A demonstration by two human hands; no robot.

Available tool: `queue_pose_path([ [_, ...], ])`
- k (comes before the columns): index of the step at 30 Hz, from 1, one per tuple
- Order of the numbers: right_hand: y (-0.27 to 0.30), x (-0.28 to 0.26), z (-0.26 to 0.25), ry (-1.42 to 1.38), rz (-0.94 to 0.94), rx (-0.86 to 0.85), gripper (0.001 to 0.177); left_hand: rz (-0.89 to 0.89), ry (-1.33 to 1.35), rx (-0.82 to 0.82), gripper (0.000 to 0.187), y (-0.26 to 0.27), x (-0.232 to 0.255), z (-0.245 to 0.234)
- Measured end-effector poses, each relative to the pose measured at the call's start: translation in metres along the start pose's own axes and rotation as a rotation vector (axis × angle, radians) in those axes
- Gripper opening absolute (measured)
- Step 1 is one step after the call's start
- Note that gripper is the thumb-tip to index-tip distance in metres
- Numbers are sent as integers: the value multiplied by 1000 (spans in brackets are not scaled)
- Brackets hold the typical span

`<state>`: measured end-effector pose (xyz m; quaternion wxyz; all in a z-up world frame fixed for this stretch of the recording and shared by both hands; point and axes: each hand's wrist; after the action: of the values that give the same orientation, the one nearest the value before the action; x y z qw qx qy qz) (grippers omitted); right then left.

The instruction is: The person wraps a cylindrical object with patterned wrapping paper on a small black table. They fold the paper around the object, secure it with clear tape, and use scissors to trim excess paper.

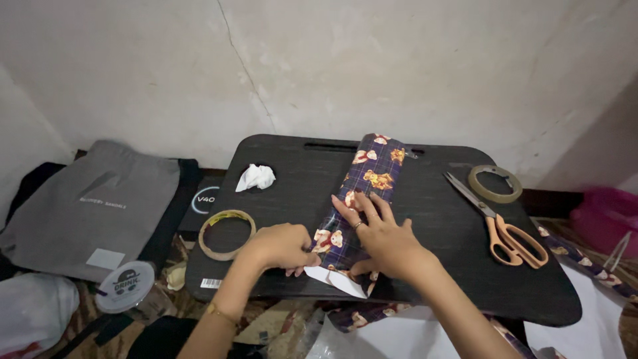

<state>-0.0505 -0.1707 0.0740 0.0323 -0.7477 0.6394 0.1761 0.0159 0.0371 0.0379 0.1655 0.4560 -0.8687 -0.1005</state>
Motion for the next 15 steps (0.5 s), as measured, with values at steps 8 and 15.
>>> queue_pose_path([
  [8, -1, 0, -3, -12, 21, -29, 135, -122, -106, 30, 25, 2, 20, 1],
  [15, -1, 3, -1, -6, -35, 3, 139, -105, -154, 363, 55, 1, 18, 1],
])
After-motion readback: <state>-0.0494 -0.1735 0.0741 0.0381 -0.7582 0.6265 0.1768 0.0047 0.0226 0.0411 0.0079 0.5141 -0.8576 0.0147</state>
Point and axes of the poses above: each hand's wrist, its own y-axis away from the middle knuckle, its own z-axis out of the palm, x = y × z, and after that the axes turned 15 degrees about -y, right-handed
